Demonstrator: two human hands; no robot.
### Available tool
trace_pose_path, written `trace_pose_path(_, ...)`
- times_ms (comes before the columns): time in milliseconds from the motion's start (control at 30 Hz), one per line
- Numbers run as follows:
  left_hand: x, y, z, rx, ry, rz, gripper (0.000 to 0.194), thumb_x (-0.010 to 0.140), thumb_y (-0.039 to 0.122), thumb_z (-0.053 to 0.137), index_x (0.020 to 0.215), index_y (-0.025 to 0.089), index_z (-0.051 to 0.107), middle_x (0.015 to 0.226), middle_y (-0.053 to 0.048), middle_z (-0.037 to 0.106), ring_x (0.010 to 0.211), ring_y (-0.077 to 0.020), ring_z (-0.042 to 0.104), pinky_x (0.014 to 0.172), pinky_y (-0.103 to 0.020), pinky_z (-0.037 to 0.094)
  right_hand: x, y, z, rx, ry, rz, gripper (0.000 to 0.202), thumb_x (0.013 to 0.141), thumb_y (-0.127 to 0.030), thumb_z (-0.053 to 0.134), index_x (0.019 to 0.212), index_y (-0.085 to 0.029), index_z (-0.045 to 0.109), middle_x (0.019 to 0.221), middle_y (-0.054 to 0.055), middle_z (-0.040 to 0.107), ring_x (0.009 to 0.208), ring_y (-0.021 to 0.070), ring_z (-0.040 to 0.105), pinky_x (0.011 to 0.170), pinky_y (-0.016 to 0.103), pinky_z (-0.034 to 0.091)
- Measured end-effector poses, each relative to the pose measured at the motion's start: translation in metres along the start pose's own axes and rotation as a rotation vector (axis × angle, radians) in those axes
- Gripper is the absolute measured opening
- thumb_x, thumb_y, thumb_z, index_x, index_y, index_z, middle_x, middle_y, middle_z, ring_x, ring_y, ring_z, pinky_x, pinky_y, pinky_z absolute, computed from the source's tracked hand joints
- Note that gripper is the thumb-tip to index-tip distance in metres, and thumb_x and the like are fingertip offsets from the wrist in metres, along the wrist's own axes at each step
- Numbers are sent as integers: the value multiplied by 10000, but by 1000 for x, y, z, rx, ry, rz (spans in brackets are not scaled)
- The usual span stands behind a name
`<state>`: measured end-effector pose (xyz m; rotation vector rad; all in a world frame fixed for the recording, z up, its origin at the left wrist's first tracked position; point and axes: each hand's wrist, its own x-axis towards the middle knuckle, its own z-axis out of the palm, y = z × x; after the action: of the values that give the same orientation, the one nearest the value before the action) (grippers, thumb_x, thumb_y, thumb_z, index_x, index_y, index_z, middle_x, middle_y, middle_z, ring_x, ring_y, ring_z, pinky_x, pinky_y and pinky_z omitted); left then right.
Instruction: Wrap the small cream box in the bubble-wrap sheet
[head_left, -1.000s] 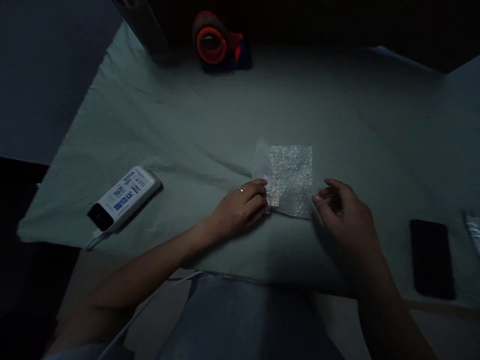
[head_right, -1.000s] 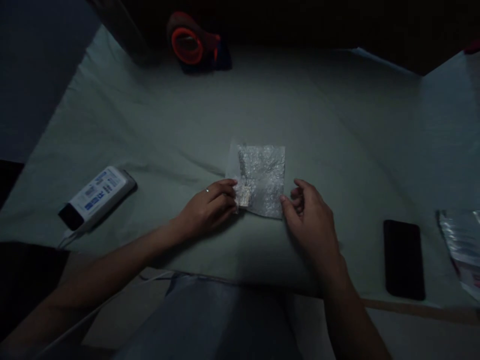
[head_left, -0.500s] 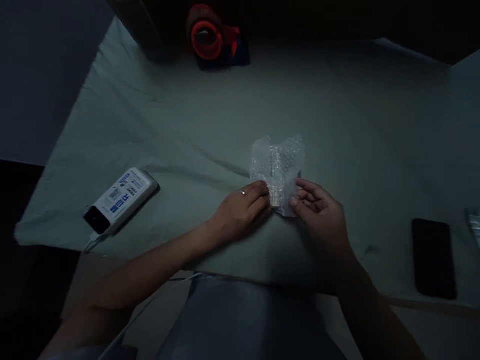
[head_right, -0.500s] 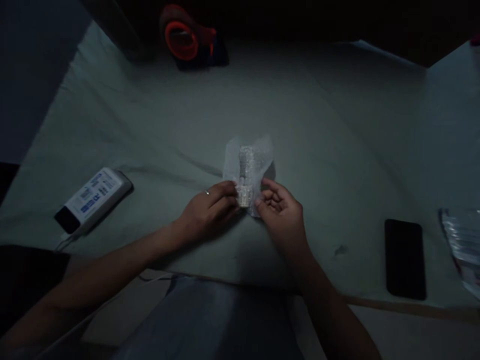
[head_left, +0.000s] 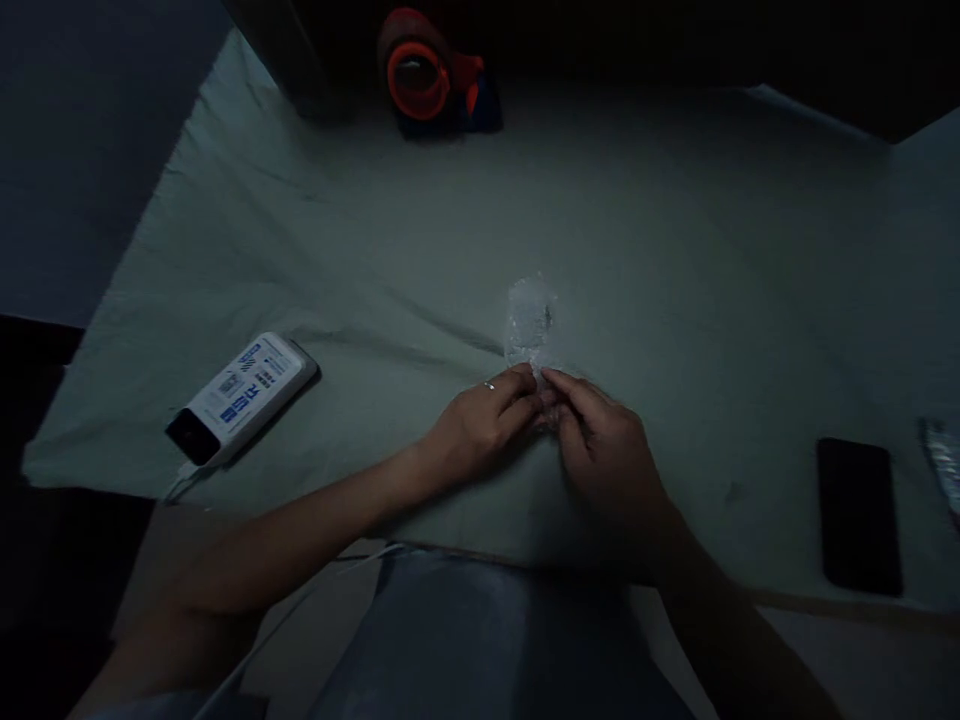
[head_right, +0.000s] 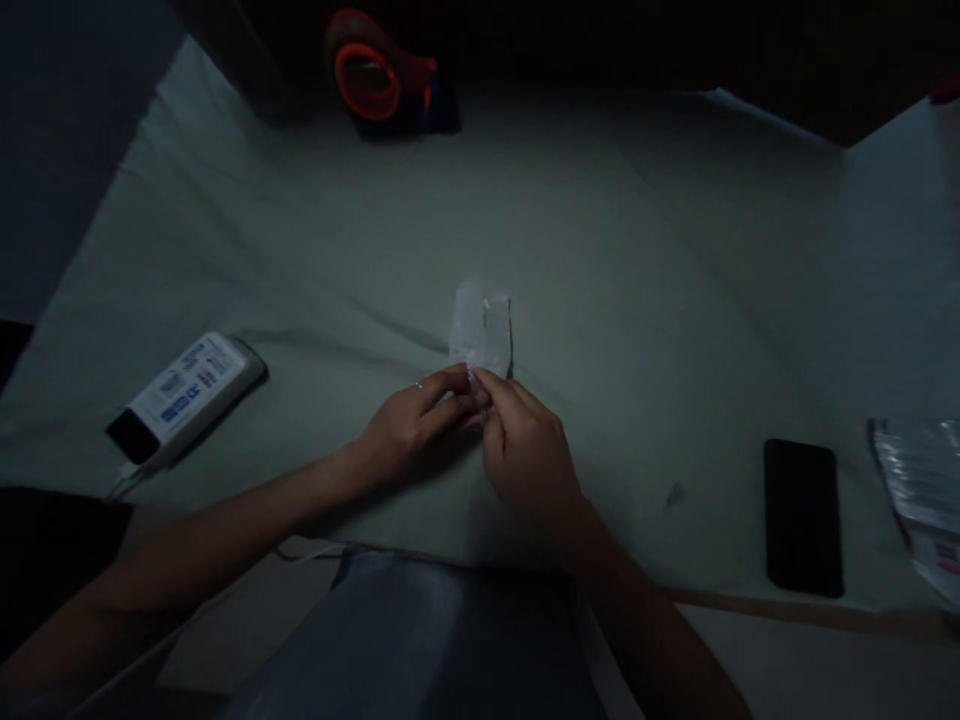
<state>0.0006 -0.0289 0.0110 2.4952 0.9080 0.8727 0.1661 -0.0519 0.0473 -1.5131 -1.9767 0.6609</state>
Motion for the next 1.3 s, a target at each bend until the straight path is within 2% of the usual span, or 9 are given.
trace_pose_path(233,2,-11,-12,-214,-37,-3,173,895,113,457,1018,119,579,1065,-132,642,1149,-203,577,960,-344,512,-9,11,10,-225,18,-201,325,871,-99,462,1162,-148,597,992,88,700,912,219,598,828,374,505)
trace_pose_path(300,6,-14,-14,-319,-15,-70,154,887,120,475,983,122,595,1017,-115,658,1092,-188,602,943,-326,506,-8,15,11,-228,27,-242,336,870,-106,468,1187,-138,574,1029,103,682,976,235,569,867,399,492)
trace_pose_path(400,16,-17,-16,-406,44,-257,138,893,153,474,900,131,610,922,-86,663,939,-163,627,865,-302,501,-6,20,11,-213,19,-298,344,871,-112,470,1207,-113,540,1063,125,657,1015,242,546,898,420,486)
trace_pose_path(467,25,-20,-14,-393,46,-358,161,901,181,464,876,134,616,889,-73,658,865,-154,612,818,-294,488,-5,20,11,-205,16,-322,323,868,-111,475,1182,-105,548,1053,129,657,1011,241,549,904,418,488)
trace_pose_path(567,38,-26,-10,-308,-10,-393,203,908,217,456,845,140,634,860,-58,669,842,-161,587,839,-308,453,-5,19,9,-211,14,-312,291,866,-109,468,1135,-128,576,1025,116,667,1003,242,568,891,414,498)
trace_pose_path(800,66,-30,2,-231,-80,-586,297,882,403,525,915,143,666,933,-63,677,912,-186,587,850,-314,438,-3,15,5,-203,-16,-297,237,866,-103,469,1042,-125,625,978,106,697,978,238,594,864,394,504)
trace_pose_path(1000,71,-37,10,-217,-29,-741,110,788,224,607,712,145,599,784,-22,609,750,-137,555,744,-277,450,2,12,2,-226,-43,-287,223,867,-100,471,1013,-127,637,938,93,705,924,235,601,827,386,503)
trace_pose_path(1200,65,-45,13,-54,-73,-719,169,726,211,674,626,156,550,821,-54,528,889,-198,498,893,-387,413,0,10,2,-275,-59,-330,207,866,-110,486,997,-99,646,968,104,696,960,242,590,858,387,500)
trace_pose_path(1300,64,-48,11,-42,-97,-708,167,714,216,690,651,165,544,812,-50,523,909,-206,493,910,-398,402,-3,10,4,-290,-69,-354,196,849,-143,523,985,-82,650,1006,128,675,995,261,575,872,399,501)
